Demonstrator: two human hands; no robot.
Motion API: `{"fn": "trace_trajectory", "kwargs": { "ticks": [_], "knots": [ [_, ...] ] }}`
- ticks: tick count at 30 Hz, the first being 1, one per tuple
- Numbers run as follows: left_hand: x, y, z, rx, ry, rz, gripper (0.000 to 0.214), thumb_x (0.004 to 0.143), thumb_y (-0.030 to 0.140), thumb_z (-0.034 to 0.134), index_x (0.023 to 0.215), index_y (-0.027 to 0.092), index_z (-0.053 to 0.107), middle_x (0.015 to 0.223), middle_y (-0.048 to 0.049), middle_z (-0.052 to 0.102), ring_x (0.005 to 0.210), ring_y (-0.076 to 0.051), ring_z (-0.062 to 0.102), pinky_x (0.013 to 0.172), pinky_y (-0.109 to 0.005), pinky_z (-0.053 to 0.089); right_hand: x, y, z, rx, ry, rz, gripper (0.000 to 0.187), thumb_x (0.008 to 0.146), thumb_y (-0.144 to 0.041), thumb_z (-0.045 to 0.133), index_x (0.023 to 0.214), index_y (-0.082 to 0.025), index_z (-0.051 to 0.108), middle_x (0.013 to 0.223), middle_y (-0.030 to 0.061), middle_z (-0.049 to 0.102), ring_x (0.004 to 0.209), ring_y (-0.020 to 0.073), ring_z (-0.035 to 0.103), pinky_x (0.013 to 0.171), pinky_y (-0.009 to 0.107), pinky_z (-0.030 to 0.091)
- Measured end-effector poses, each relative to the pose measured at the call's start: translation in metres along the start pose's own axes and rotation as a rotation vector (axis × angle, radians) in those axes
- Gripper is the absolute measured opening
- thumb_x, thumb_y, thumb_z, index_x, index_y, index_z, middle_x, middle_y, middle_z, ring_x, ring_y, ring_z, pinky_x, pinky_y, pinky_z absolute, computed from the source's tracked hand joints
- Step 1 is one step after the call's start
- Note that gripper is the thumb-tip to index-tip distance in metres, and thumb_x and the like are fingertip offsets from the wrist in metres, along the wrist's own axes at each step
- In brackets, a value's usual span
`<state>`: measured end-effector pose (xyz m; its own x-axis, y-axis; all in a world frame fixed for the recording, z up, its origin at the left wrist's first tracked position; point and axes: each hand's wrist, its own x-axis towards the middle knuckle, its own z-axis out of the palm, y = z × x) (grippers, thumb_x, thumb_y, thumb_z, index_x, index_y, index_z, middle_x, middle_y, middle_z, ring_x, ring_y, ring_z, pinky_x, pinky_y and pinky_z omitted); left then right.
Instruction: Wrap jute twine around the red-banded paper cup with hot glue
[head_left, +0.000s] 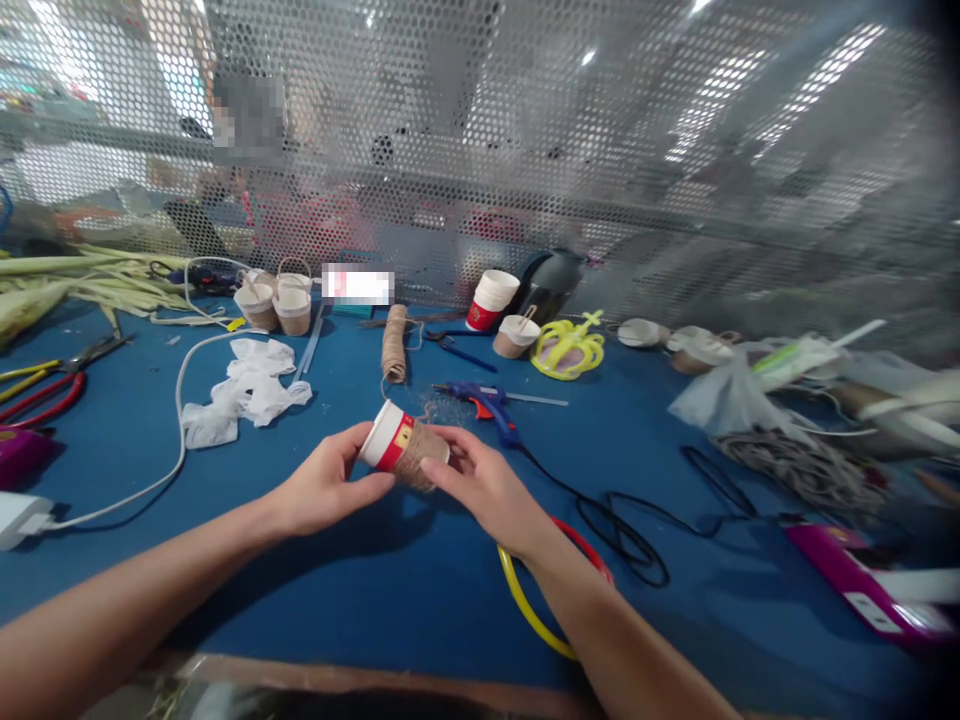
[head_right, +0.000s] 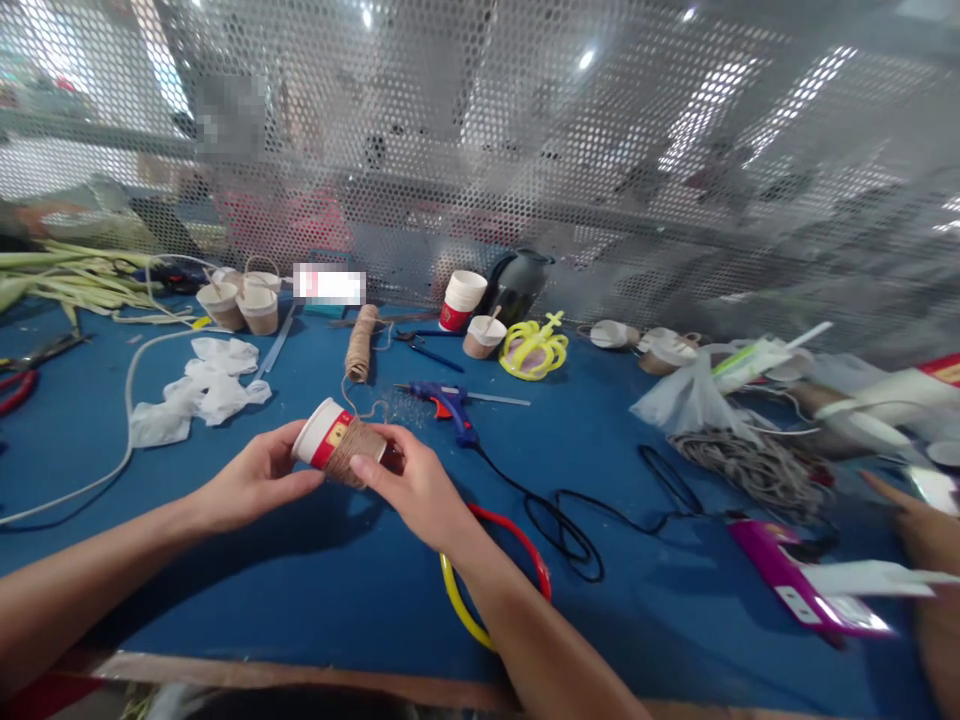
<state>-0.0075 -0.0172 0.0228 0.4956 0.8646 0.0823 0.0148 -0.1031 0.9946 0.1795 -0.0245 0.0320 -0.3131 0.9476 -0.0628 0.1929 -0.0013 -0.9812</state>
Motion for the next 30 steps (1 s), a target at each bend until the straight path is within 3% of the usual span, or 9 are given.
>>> {"fn": "trace_trajectory", "kwargs": {
  "ticks": [6,19,30],
  "knots": [
    [0.003,-0.005,0.0,-0.112,0.0,-0.134,0.03,0.07,0.03,0.061,0.09,0.009,0.056,0.079,-0.0053,0.061,0.068,-0.014,0.053,0.068,-0.027,0.04,-0.002,0.007,0.003,0.0,0.024,-0.016,0.04,0.075,-0.035,0.058,0.108,-0.017,0.045,0.104,0.0098,0.059,0.093,0.0191,0.058,0.081,0.036,0.046],
    [0.005,-0.013,0.001,-0.12,0.022,-0.203,0.033,0.069,0.039,0.062,0.085,0.01,0.06,0.077,-0.0054,0.063,0.067,-0.014,0.053,0.068,-0.027,0.04,-0.002,0.019,0.004,-0.048,0.034,-0.002,0.039,0.077,-0.036,0.055,0.11,-0.019,0.042,0.105,0.0095,0.059,0.093,0.0201,0.058,0.082,0.04,0.046],
    [0.001,-0.016,-0.001,-0.013,-0.028,-0.138,0.029,0.074,0.031,0.057,0.094,0.01,0.059,0.086,-0.0078,0.064,0.075,-0.017,0.056,0.073,-0.031,0.045,-0.005,0.016,0.004,-0.17,0.066,-0.047,0.044,0.074,-0.035,0.058,0.112,-0.018,0.043,0.11,0.0105,0.057,0.099,0.0215,0.055,0.089,0.042,0.041]
  ]
}}
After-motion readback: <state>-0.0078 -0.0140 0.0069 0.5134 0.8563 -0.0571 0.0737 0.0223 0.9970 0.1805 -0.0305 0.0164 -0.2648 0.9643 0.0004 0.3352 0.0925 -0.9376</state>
